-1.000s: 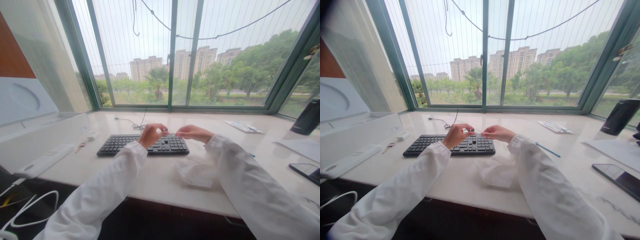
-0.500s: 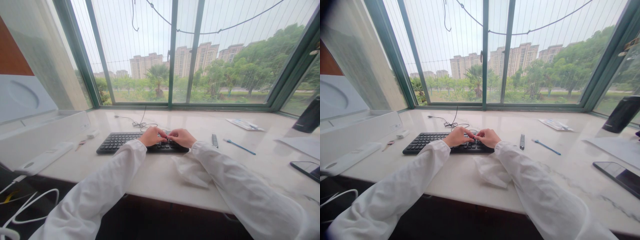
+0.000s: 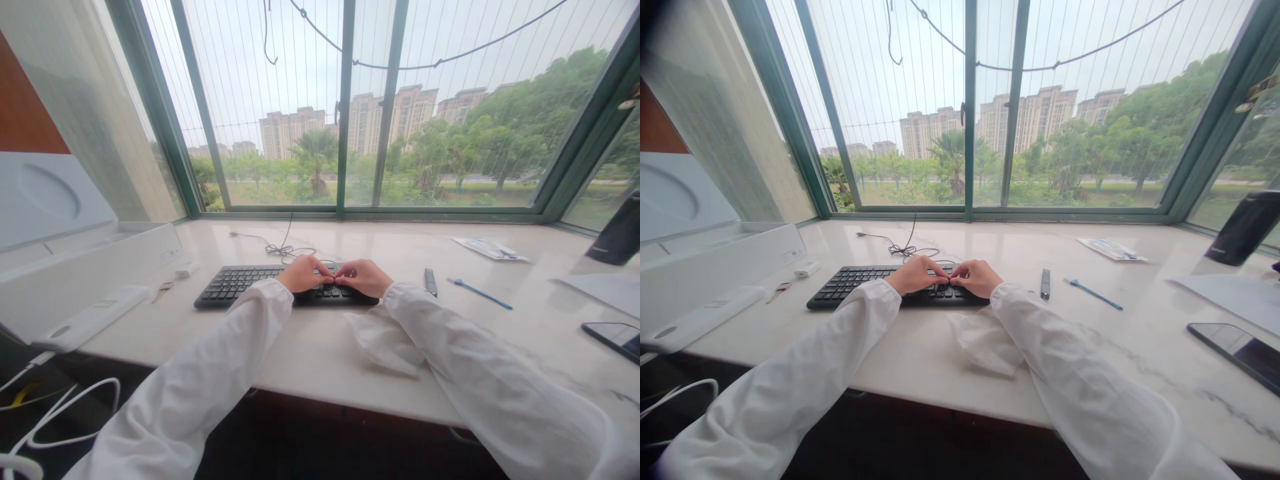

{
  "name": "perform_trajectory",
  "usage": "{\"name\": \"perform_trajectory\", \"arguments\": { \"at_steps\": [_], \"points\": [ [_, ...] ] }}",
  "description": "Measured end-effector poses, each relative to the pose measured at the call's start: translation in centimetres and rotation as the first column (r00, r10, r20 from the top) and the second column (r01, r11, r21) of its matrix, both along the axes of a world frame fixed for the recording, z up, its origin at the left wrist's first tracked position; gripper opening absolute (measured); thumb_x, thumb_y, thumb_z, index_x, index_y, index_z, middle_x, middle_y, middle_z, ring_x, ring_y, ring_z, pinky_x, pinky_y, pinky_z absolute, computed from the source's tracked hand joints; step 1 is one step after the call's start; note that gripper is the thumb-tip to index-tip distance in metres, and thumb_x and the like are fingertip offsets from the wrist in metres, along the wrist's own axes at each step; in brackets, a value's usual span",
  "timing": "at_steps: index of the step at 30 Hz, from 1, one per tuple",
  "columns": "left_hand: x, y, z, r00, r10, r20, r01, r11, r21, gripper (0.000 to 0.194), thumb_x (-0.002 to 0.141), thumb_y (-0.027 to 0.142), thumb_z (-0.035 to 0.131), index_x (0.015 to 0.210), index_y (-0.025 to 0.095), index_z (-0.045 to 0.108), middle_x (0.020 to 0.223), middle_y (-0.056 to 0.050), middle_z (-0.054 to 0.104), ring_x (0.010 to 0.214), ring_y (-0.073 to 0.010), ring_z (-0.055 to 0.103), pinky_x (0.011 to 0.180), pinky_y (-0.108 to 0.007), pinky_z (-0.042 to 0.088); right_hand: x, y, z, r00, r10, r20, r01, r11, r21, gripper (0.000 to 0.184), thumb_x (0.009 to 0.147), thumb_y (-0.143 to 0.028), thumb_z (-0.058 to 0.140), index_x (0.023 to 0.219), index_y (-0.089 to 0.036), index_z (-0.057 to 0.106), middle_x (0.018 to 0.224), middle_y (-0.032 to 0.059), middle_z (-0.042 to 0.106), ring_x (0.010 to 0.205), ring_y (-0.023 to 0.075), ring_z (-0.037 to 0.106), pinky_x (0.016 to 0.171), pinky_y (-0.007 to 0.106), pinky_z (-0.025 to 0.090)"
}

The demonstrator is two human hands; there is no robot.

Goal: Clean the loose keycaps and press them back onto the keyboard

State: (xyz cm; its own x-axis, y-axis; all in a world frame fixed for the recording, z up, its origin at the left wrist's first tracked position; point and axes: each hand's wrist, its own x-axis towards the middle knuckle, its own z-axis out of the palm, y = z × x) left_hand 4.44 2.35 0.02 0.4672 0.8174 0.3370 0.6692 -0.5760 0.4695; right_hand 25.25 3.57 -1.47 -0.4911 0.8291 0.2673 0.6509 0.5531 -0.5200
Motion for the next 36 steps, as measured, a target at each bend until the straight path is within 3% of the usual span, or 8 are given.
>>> {"name": "perform_trajectory", "arguments": {
  "at_steps": [7, 15, 22, 36],
  "points": [
    [-0.2, 0.0, 0.2, 0.999, -0.015, -0.035, 0.018, 0.995, 0.1, 0.013, 0.073, 0.03, 0.071, 0.081, 0.024, 0.08, 0.065, 0.001, 0.073, 0.061, -0.0138, 0.061, 0.066, -0.024, 0.045, 0.0, -0.2, 0.1, 1.0, 0.005, 0.006, -0.006, 1.0, 0.012, 0.027, 0.079, -0.041, 0.062, 0.09, -0.021, 0.077, 0.075, 0.0019, 0.069, 0.069, 0.0144, 0.056, 0.066, 0.025, 0.04],
    [-0.3, 0.2, 0.1, 0.983, -0.153, -0.106, 0.174, 0.955, 0.241, 0.011, 0.076, 0.026, 0.07, 0.082, 0.025, 0.078, 0.075, 0.001, 0.073, 0.064, -0.0108, 0.062, 0.062, -0.021, 0.042, 0.0, -0.3, 0.3, 1.0, 0.008, -0.009, -0.009, 1.0, -0.003, 0.025, 0.079, -0.04, 0.062, 0.088, -0.022, 0.077, 0.074, 0.0022, 0.07, 0.069, 0.0151, 0.056, 0.066, 0.026, 0.041],
    [-0.7, 0.5, -0.2, 0.98, -0.138, -0.147, 0.171, 0.955, 0.243, 0.014, 0.079, 0.032, 0.067, 0.086, 0.029, 0.078, 0.079, 0.002, 0.074, 0.065, -0.0096, 0.061, 0.059, -0.021, 0.038, 0.1, -0.2, 0.2, 1.0, 0.003, 0.003, -0.003, 1.0, 0.012, 0.028, 0.078, -0.041, 0.062, 0.09, -0.022, 0.077, 0.071, 0.0015, 0.067, 0.067, 0.0143, 0.054, 0.065, 0.025, 0.039],
    [-1.0, -0.4, 1.0, 0.969, -0.121, -0.214, 0.167, 0.963, 0.21, 0.018, 0.078, 0.03, 0.064, 0.088, 0.035, 0.078, 0.082, 0.004, 0.074, 0.064, -0.01, 0.06, 0.059, -0.023, 0.035, -0.2, 0.1, 0.0, 0.999, 0.019, 0.044, -0.02, 0.999, 0.025, 0.024, 0.078, -0.039, 0.064, 0.09, -0.022, 0.076, 0.074, 0.0012, 0.067, 0.068, 0.014, 0.055, 0.064, 0.025, 0.04]
  ]
}}
